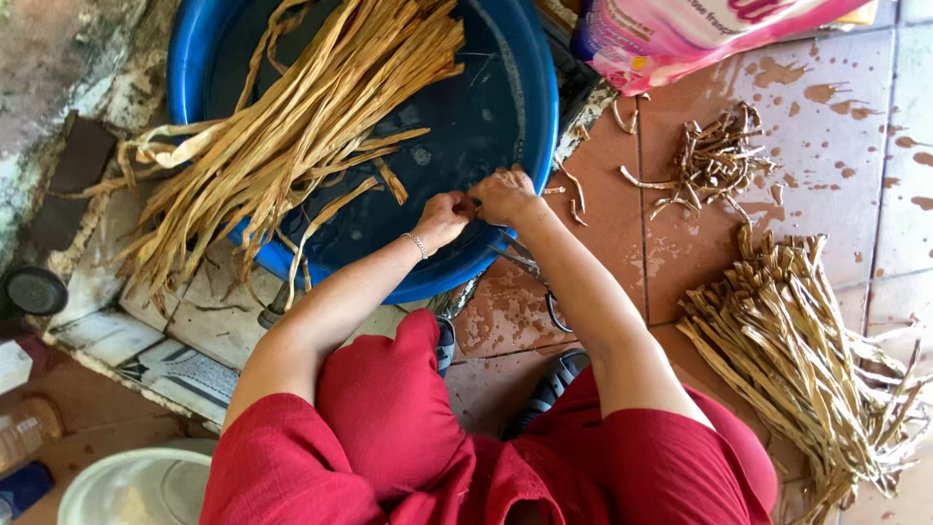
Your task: The person sits on the floor and processes dried plant stalks. They pull fibers from the stalks by hand and use scissors to trim the ends, placing the processed material into a pile on the floor.
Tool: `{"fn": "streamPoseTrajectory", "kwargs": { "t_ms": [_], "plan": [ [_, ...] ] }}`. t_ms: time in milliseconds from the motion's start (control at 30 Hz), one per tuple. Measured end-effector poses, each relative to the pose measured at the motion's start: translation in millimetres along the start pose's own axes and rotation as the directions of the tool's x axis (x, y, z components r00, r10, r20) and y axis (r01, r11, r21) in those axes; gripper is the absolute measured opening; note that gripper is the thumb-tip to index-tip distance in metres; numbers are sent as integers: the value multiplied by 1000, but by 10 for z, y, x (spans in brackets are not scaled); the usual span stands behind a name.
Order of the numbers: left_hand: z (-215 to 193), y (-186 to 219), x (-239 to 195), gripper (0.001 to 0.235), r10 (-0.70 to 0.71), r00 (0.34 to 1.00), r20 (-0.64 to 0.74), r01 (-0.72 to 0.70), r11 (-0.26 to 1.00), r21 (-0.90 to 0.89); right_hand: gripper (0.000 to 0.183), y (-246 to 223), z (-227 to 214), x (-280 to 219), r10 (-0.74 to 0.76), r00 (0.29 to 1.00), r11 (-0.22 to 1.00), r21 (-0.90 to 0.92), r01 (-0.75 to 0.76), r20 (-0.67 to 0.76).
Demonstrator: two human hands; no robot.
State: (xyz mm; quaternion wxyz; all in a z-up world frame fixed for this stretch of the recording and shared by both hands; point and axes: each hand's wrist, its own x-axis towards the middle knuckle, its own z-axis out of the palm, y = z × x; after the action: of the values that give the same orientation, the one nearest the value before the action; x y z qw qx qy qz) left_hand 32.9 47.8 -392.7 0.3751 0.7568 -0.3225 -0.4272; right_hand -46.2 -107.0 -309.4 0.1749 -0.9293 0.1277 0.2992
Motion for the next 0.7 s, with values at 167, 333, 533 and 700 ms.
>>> {"fn": "streamPoseTrajectory", "kwargs": {
  "t_ms": [167, 333, 533, 700],
  "plan": [
    [-30, 150, 9, 18, -139, 989, 52, 148, 898, -415, 20, 191, 118, 53, -2, 989, 995, 101, 18, -149],
    [-361, 353, 24, 27, -137, 987, 89, 163, 860, -484, 20, 634, -216, -549, 137, 834, 816, 539, 211, -535],
    [-431, 295, 48, 22, -202, 977, 72, 214, 903, -372, 30, 949, -151, -1160, 13, 550, 999, 33, 27, -835],
    [-374, 222, -13, 23, -163, 978, 130, 196, 932, -307, 29, 949, 544, -1206, -29, 535, 1000, -20, 22, -844]
  ]
}}
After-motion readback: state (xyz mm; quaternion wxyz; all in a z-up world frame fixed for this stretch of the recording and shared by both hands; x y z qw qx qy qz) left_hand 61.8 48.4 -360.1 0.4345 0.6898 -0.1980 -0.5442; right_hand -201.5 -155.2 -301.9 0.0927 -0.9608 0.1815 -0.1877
